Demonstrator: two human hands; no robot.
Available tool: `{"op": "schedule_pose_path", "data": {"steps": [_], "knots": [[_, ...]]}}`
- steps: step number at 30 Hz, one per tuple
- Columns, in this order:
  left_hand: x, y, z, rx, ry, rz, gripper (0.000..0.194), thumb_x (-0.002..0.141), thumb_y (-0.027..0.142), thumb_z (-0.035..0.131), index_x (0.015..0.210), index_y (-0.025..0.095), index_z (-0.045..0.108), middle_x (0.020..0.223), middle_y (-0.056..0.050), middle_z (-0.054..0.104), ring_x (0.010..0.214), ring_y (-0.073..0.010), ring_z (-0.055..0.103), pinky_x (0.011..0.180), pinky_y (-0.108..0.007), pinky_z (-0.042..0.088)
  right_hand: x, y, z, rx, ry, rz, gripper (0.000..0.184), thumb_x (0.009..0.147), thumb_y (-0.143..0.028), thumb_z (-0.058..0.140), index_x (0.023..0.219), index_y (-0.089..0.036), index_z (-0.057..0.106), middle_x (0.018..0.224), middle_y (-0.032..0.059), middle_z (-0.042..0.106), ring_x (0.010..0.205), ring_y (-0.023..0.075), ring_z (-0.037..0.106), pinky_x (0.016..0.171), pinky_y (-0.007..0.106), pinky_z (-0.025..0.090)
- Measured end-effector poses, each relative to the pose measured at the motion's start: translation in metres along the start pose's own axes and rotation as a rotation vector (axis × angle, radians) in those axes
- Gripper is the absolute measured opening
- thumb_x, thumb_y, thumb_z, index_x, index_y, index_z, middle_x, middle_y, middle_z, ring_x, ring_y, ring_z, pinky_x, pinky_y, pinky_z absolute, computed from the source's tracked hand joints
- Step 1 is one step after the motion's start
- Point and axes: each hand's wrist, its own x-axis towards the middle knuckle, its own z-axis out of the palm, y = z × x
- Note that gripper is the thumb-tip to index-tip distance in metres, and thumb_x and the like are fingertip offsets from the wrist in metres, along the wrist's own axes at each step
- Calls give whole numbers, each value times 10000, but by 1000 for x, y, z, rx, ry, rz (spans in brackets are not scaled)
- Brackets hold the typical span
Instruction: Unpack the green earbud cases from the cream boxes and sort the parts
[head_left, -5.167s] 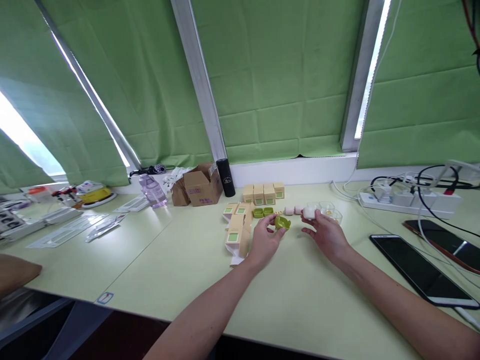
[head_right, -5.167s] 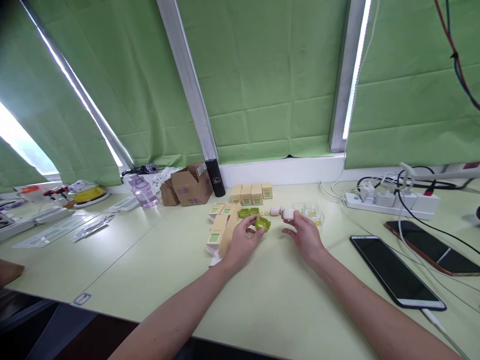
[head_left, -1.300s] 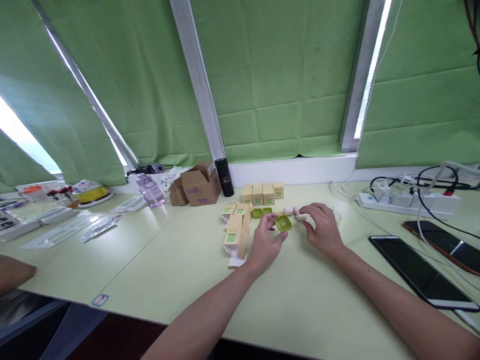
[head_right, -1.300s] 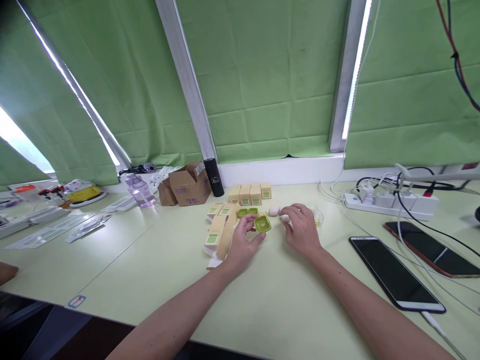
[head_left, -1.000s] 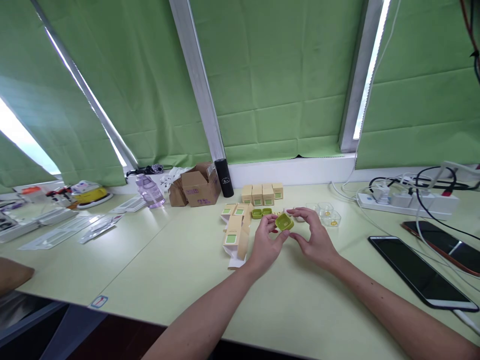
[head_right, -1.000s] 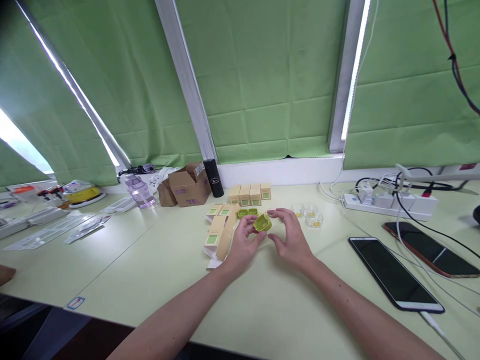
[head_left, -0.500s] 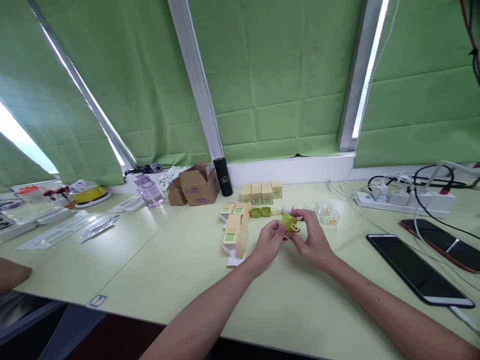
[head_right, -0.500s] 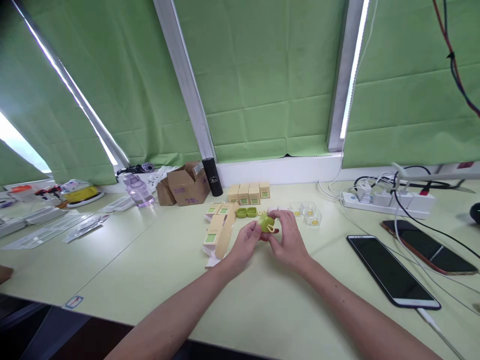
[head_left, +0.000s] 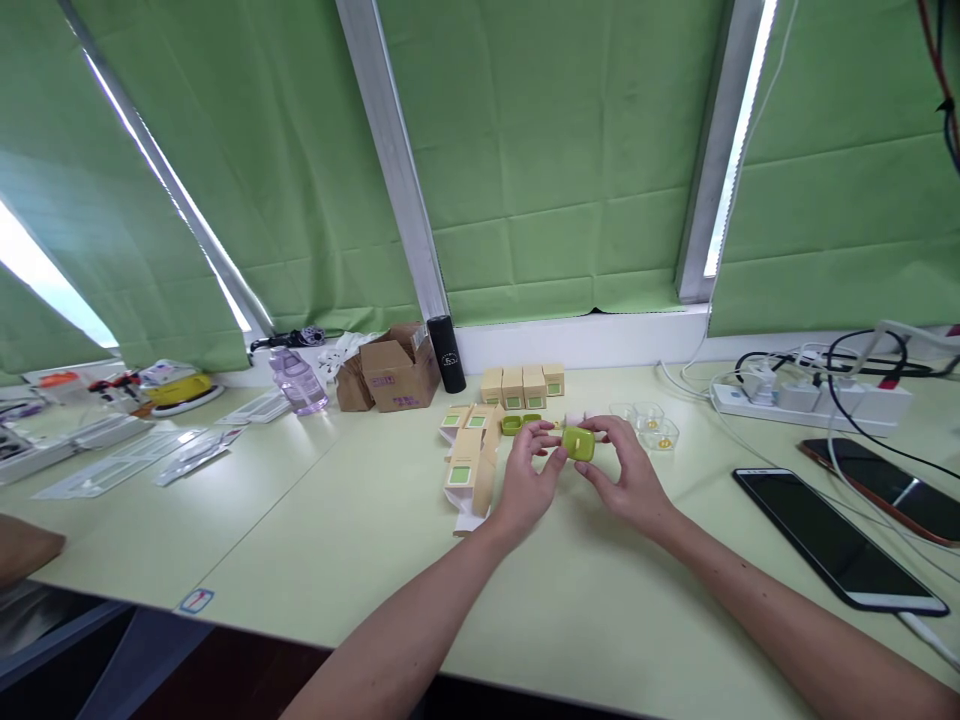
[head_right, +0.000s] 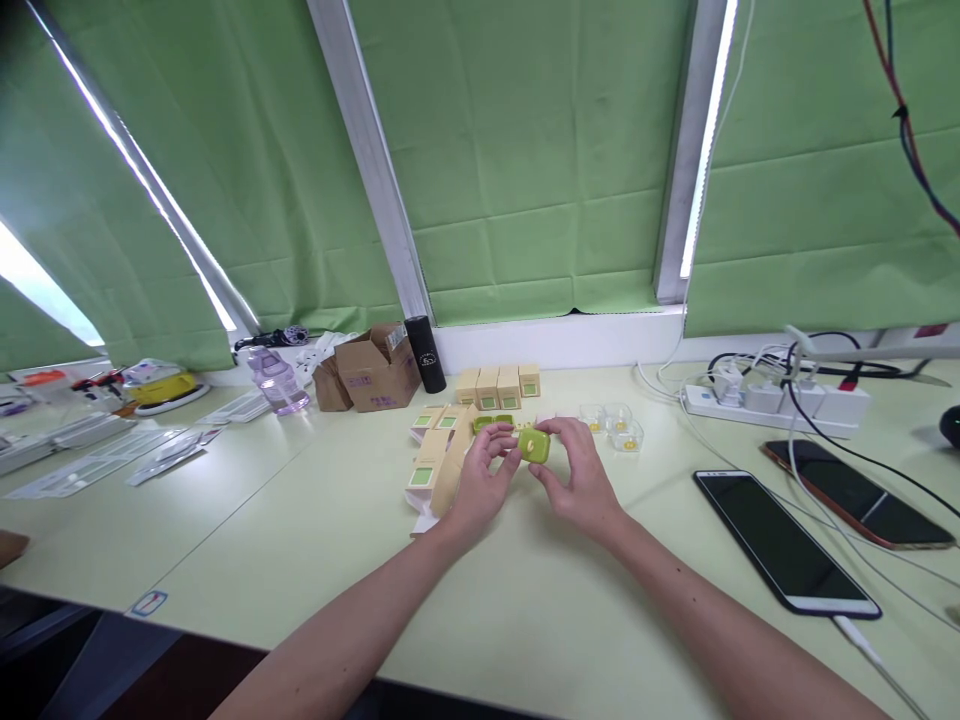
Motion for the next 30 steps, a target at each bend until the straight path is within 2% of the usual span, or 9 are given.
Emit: {"op": "schedule_pose_path", "data": {"steps": [8, 13, 17, 21, 30], "knots": [[-5, 9, -3, 222, 34, 66, 296, 940, 319, 672, 1229, 279, 621, 1326, -98, 500, 1319, -255, 486, 1134, -453, 397, 1, 0, -1, 7, -18, 7, 381, 903, -334, 637, 1271, -293, 545, 1282, 100, 605, 1215, 316, 555, 978, 516, 508], [-6, 9, -3, 299, 12, 138, 263, 948, 253, 644, 1208, 286, 619, 1274, -78, 571, 1330, -260, 423, 1124, -445, 389, 0, -1, 0, 42, -48, 30, 404, 905, -309, 636, 1299, -293, 548, 1312, 91, 617, 1222, 301, 580, 1000, 510, 507], [-7, 10, -3, 349, -1, 188, 223, 945, 210, 634, 1156, 284, 639, 1240, -59, 606, 1292, -256, 435, 1113, -439, 387, -1, -3, 0, 77, -59, 58, 403, 906, -293, 635, 1301, -285, 557, 1308, 84, 644, 1189, 290, 616, 994, 502, 520], [-7, 11, -3, 364, 13, 214, 171, 951, 237, 638, 1117, 271, 657, 1191, -65, 620, 1252, -263, 465, 1081, -443, 410, -1, -5, 0, 101, -76, 92, 381, 899, -290, 649, 1272, -273, 571, 1258, 82, 678, 1103, 277, 657, 968, 495, 542], [-6, 12, -4, 368, 16, 227, 120, 930, 249, 655, 1048, 259, 673, 1094, -62, 655, 1190, -280, 491, 1013, -447, 444, -2, -2, 1, 95, -61, 75, 381, 885, -281, 659, 1257, -271, 579, 1231, 82, 687, 1059, 273, 678, 937, 481, 579]]}}
